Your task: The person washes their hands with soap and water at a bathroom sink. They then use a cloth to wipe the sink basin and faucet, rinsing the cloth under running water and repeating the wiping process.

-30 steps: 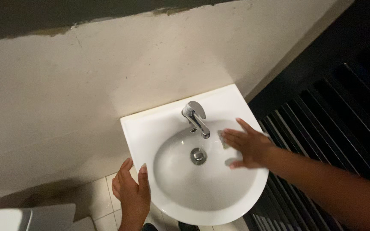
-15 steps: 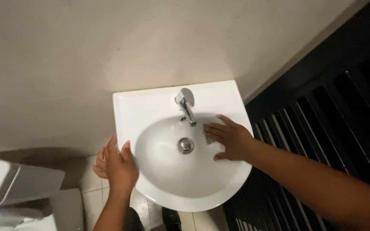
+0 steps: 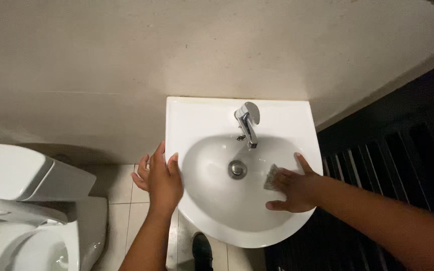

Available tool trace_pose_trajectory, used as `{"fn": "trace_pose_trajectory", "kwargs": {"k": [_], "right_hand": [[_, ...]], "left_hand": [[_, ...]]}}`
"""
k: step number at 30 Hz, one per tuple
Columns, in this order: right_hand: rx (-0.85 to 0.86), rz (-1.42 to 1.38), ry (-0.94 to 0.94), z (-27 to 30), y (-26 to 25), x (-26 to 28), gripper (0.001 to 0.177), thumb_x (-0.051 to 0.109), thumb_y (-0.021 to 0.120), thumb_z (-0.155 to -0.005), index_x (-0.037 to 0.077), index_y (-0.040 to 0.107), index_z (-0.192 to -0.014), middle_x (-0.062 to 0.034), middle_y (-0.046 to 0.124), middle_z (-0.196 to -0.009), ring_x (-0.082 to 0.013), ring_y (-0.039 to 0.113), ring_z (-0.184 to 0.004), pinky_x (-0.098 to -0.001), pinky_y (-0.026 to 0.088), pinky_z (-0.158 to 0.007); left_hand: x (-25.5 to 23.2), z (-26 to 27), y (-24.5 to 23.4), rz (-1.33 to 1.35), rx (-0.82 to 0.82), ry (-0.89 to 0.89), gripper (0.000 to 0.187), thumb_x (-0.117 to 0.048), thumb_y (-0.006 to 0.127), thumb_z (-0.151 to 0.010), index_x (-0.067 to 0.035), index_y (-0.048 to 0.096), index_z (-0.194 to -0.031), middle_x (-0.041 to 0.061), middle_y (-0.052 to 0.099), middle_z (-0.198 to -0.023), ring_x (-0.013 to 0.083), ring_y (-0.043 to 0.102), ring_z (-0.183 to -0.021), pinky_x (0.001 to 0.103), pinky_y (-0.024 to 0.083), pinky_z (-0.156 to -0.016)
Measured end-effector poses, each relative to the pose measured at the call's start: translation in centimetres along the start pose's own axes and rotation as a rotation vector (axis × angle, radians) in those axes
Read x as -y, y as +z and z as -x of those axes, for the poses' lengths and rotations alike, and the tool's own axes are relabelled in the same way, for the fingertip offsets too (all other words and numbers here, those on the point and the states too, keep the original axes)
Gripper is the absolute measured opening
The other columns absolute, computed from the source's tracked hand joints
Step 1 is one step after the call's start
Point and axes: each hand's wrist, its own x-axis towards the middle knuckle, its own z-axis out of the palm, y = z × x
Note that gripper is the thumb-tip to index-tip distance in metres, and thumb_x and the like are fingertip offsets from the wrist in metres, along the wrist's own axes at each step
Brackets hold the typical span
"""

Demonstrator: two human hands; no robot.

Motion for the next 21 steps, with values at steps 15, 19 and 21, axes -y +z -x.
{"fn": "trace_pose_trajectory", "kwargs": {"k": [15,19,21], "right_hand": [[-1.216,0.141,-0.192,-3.7,3.4,-3.8,0.098,0.086,0.020,-0.091,0.015,0.019,-0.158,-0.0088,0.010,-0.166,-0.0213,0.002,-0.151,-0.0599,-0.007,-0.124],[-0.070,0.079,0.052,-1.4,1.8,-2.5,0.083,0.080,0.020,-0.096,0.030,0.020,-0.162,-0.0075,-0.002,-0.176,-0.0237,-0.009,-0.162,-0.0577,-0.016,-0.124],[-0.183,0.131,0.131,-0.2,0.7,-1.9,0.097,0.083,0.023,-0.092,0.019,0.011,-0.163,-0.0063,0.001,-0.173,-0.0204,-0.007,-0.159,-0.0549,-0.018,-0.122]], "left_hand": [[-0.3,0.0,-0.5,0.103,0.087,-0.057,0.051,-0.035,0.045,-0.103,-0.018,0.042,-0.151,0.012,0.053,-0.141,0.0291,0.014,-0.152,0.061,-0.016,-0.119],[0.1,-0.4,-0.1,0.079,0.081,-0.059,0.054,-0.039,0.047,-0.103,-0.018,0.041,-0.152,0.015,0.048,-0.145,0.0274,0.015,-0.150,0.061,-0.016,-0.118],[0.1,0.0,-0.3,0.168,0.086,-0.075,0.055,-0.040,0.046,-0.103,-0.017,0.040,-0.152,0.012,0.051,-0.144,0.0255,0.019,-0.149,0.060,-0.016,-0.120]]}}
